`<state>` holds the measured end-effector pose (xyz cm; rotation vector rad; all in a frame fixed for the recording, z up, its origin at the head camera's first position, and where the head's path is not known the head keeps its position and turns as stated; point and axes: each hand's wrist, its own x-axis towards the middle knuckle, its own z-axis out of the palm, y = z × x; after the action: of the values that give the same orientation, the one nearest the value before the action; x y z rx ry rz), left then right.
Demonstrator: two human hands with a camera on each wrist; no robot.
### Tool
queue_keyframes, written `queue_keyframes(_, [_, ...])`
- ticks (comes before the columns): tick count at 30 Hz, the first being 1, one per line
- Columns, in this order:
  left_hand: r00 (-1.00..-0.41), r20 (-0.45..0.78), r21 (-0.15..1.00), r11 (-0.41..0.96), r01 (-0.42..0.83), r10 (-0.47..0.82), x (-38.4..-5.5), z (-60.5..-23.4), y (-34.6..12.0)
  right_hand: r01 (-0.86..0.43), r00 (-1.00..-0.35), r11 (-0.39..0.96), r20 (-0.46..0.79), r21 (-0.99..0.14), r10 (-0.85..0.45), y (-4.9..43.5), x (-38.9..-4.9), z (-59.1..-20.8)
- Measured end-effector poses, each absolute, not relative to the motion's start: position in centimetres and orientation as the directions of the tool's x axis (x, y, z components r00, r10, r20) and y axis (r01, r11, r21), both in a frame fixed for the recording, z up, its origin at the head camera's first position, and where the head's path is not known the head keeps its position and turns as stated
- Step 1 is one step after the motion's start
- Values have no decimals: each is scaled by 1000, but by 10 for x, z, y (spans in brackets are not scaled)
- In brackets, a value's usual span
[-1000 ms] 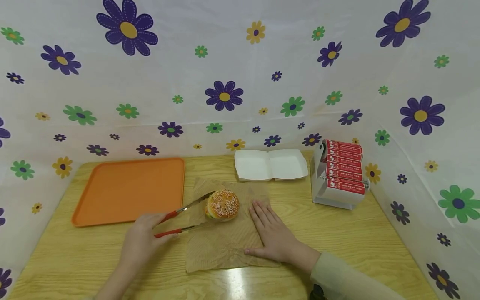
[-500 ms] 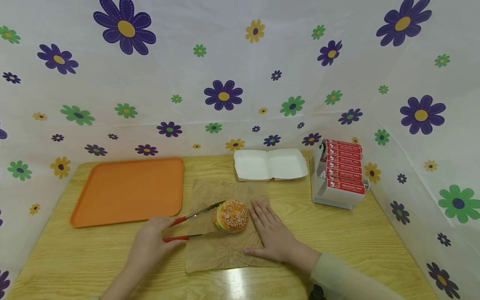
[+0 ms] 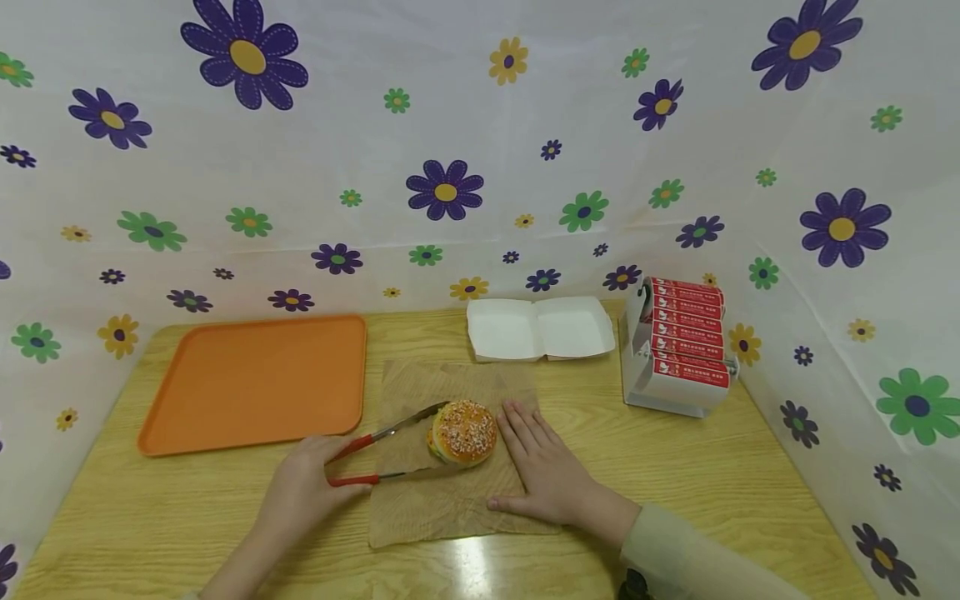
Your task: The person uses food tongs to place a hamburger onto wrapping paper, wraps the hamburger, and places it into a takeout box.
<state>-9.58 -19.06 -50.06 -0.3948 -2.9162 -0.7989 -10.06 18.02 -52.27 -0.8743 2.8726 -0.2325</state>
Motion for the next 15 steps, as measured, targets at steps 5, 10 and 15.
queue_keyframes(5, [-959, 162, 491, 824, 284, 234, -97, -501, -193, -541, -823, 820, -82, -188, -562, 181, -101, -525])
queue_keyframes(10, [-946, 201, 476, 819, 321, 254, -97, -501, -196, -541, -823, 820, -85, -190, -562, 181, -101, -525])
queue_keyframes(15, [-937, 221, 464, 816, 344, 270, -98, -501, -197, -543, -823, 820, -79, -183, -563, 181, -102, -525])
